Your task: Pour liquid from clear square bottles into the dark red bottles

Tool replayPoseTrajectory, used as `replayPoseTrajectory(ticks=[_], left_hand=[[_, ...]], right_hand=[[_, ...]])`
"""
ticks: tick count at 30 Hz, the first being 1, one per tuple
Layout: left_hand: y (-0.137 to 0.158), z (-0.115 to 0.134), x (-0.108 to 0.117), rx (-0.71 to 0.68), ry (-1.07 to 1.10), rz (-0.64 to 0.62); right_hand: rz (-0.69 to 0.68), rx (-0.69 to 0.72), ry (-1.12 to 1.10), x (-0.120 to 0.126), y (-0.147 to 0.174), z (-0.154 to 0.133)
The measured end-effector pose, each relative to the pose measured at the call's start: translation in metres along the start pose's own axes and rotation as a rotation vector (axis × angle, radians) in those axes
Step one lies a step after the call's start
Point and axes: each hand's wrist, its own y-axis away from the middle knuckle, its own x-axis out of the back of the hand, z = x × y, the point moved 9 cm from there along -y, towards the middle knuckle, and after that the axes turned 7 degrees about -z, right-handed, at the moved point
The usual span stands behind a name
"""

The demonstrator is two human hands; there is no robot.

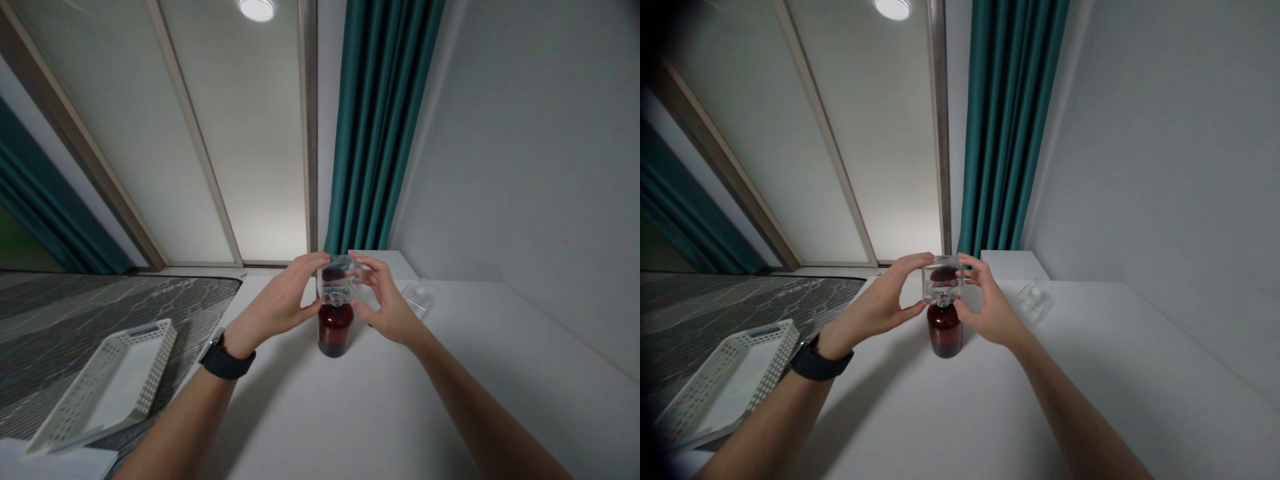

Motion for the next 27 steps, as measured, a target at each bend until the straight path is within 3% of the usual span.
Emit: replayPoseTrajectory(ticks=[27], left_hand=[[-0.002,0.015,0.007,-0.113,-0.055,0.044]], right_hand=[[0.002,0.097,0.087,0.001,0.002,-0.014]])
